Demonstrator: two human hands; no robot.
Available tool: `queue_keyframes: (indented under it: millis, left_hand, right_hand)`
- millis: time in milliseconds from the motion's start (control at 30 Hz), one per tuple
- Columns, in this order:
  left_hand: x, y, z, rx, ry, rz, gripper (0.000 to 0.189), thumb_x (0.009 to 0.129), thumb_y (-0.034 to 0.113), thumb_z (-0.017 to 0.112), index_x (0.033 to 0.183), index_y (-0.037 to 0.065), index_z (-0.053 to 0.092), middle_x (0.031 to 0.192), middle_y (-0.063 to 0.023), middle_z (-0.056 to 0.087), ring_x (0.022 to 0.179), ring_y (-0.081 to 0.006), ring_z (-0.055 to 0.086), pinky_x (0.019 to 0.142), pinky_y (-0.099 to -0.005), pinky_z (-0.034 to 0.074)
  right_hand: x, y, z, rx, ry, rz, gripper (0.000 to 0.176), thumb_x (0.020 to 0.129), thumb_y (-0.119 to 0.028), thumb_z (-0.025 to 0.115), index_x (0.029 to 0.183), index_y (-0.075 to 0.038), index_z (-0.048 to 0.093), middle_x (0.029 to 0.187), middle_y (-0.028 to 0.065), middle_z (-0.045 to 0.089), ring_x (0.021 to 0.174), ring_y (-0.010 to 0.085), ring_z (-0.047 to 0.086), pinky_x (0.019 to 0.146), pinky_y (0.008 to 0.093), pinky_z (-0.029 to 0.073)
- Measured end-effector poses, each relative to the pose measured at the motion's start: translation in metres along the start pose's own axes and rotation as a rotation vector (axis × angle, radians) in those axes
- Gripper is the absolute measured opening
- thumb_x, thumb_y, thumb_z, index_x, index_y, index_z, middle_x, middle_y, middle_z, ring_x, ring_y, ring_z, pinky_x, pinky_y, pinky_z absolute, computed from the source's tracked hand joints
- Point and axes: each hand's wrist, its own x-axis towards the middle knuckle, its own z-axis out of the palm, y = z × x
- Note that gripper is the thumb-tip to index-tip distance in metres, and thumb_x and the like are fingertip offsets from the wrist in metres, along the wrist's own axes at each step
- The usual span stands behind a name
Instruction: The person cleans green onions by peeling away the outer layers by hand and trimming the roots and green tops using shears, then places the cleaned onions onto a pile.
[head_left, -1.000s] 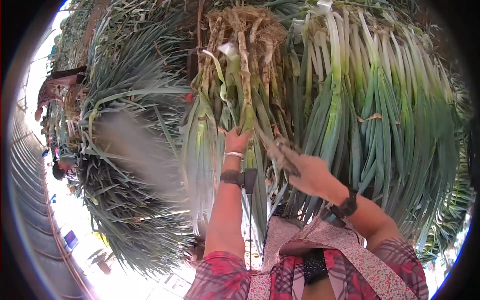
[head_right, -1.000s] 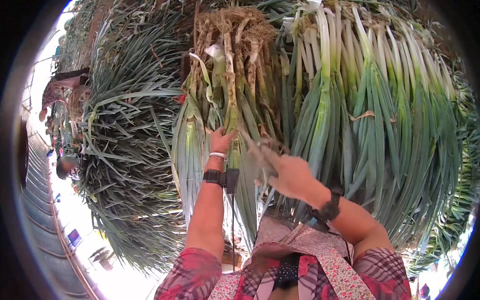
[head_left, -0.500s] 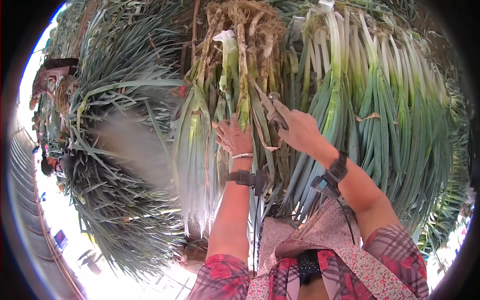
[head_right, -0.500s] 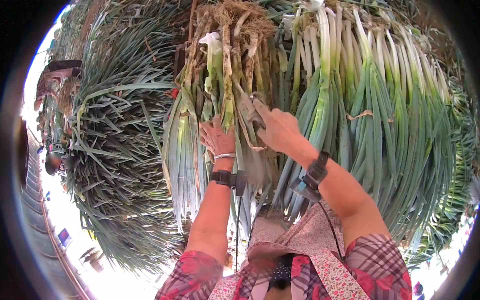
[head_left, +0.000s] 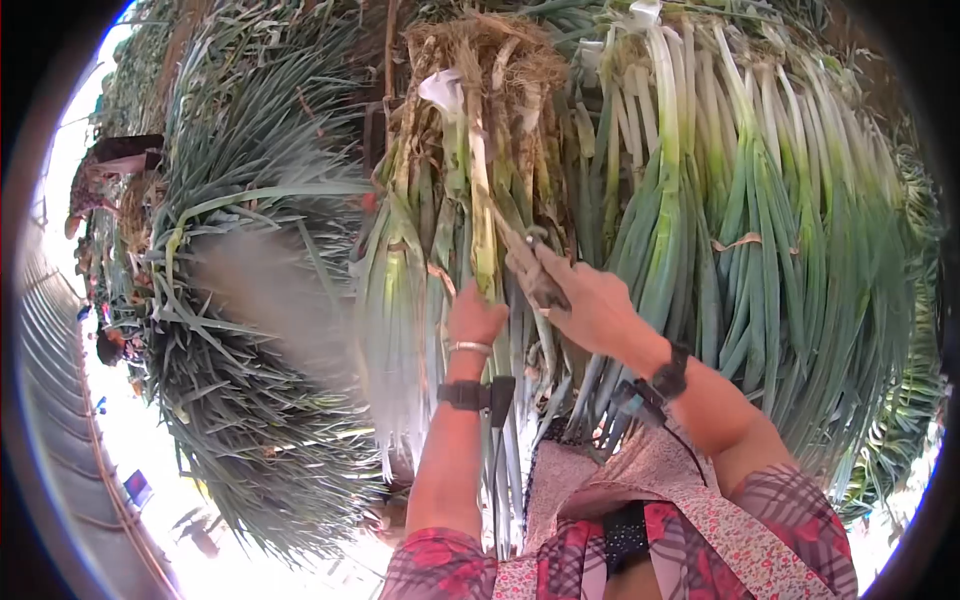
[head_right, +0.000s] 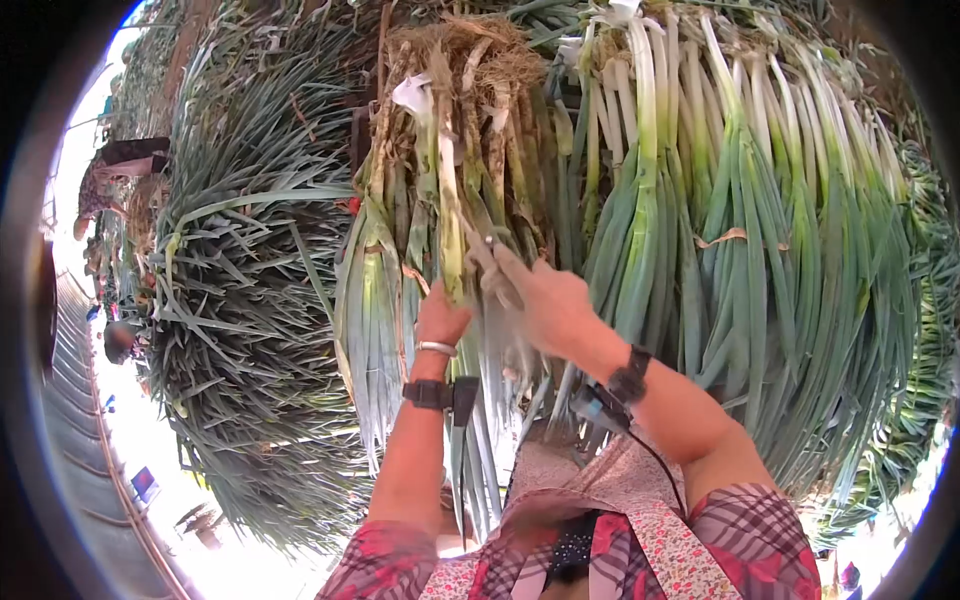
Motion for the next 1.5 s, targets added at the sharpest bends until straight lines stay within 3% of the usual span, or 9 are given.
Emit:
queue_keyframes:
  millis: [133, 300, 467, 600, 667, 967, 1033, 1233, 1500]
  left_hand:
    - [-0.025, -0.014, 0.002, -0.138, 0.056, 0.011, 0.046, 0.062, 0.022, 0.067, 0.1, -0.001, 0.055, 0.081, -0.0205, 0.06, 0.079, -0.0399, 0.059, 0.068, -0.0463, 0.047]
    - [-0.042, -0.003, 0.001, -0.416, -0.108, -0.17, 0.031, 0.067, 0.012, 0.061, 0.094, -0.003, 0.059, 0.075, -0.0111, 0.061, 0.068, -0.0182, 0.056, 0.064, -0.0318, 0.047]
    - [-0.049, -0.008, 0.003, -0.486, -0.119, -0.232, 0.029, 0.069, 0.013, 0.061, 0.094, -0.002, 0.06, 0.075, -0.0084, 0.061, 0.068, -0.017, 0.056, 0.064, -0.0309, 0.047]
    - [-0.065, 0.001, -0.004, -0.467, -0.094, -0.219, 0.029, 0.072, 0.017, 0.06, 0.095, -0.001, 0.06, 0.078, -0.0104, 0.064, 0.071, -0.0188, 0.059, 0.068, -0.0327, 0.047]
    - [-0.074, -0.003, -0.003, -0.418, -0.077, -0.155, 0.034, 0.072, 0.014, 0.06, 0.101, -0.003, 0.061, 0.077, -0.0051, 0.062, 0.067, -0.0128, 0.054, 0.062, -0.0274, 0.046]
    - [-0.092, 0.009, 0.0, -0.257, -0.044, -0.197, 0.035, 0.073, 0.016, 0.059, 0.103, -0.001, 0.059, 0.077, -0.0097, 0.062, 0.067, -0.0174, 0.056, 0.065, -0.0308, 0.047]
    - [-0.094, 0.019, -0.002, -0.131, 0.026, -0.182, 0.034, 0.071, 0.022, 0.059, 0.097, 0.002, 0.057, 0.079, -0.0228, 0.062, 0.075, -0.0425, 0.059, 0.067, -0.0473, 0.046]
    - [-0.109, 0.047, -0.017, 0.319, 0.073, -0.214, 0.027, 0.072, 0.025, 0.059, 0.088, 0.004, 0.053, 0.073, -0.0223, 0.061, 0.071, -0.0432, 0.059, 0.064, -0.0499, 0.045]
    - [-0.113, 0.077, -0.037, 0.478, 0.066, -0.21, 0.031, 0.07, 0.027, 0.061, 0.088, 0.003, 0.052, 0.075, -0.0225, 0.061, 0.072, -0.0425, 0.059, 0.066, -0.0494, 0.046]
  right_hand:
    - [0.03, 0.007, -0.007, -0.025, 0.052, -0.01, 0.063, 0.078, -0.024, 0.059, 0.137, -0.013, 0.037, 0.08, 0.0206, 0.06, 0.07, 0.0386, 0.06, 0.062, 0.0471, 0.047]
    - [0.022, 0.012, -0.011, 0.01, 0.07, -0.033, 0.066, 0.077, -0.024, 0.059, 0.138, -0.013, 0.035, 0.079, 0.0205, 0.06, 0.072, 0.0388, 0.06, 0.064, 0.048, 0.047]
    - [-0.064, -0.015, -0.016, 0.014, -0.233, -0.022, 0.063, 0.081, -0.028, 0.059, 0.137, -0.013, 0.035, 0.078, 0.0217, 0.058, 0.068, 0.0389, 0.059, 0.061, 0.0485, 0.047]
    - [-0.035, -0.011, -0.005, 0.06, -0.119, -0.054, 0.063, 0.081, -0.028, 0.059, 0.137, -0.012, 0.034, 0.079, 0.0216, 0.058, 0.066, 0.039, 0.058, 0.061, 0.0484, 0.047]
    - [-0.011, -0.003, 0.002, 0.042, 0.003, -0.044, 0.065, 0.08, -0.027, 0.06, 0.138, -0.011, 0.034, 0.081, 0.0214, 0.058, 0.067, 0.0389, 0.059, 0.061, 0.0483, 0.047]
    - [0.025, 0.007, -0.001, -0.03, 0.029, 0.053, 0.07, 0.074, -0.022, 0.062, 0.138, -0.01, 0.036, 0.083, 0.0206, 0.06, 0.074, 0.0379, 0.06, 0.067, 0.0456, 0.048]
    - [0.014, 0.002, -0.004, -0.012, 0.013, 0.015, 0.071, 0.073, -0.021, 0.061, 0.138, -0.01, 0.036, 0.083, 0.0208, 0.06, 0.075, 0.0379, 0.061, 0.067, 0.0455, 0.048]
    - [-0.001, -0.005, -0.007, 0.049, -0.027, 0.022, 0.071, 0.073, -0.02, 0.061, 0.139, -0.012, 0.036, 0.083, 0.0199, 0.06, 0.074, 0.0376, 0.06, 0.066, 0.046, 0.048]
    - [0.008, 0.005, -0.018, 0.105, -0.073, 0.067, 0.071, 0.073, -0.019, 0.058, 0.14, -0.01, 0.035, 0.084, 0.0201, 0.062, 0.074, 0.0362, 0.062, 0.065, 0.045, 0.05]
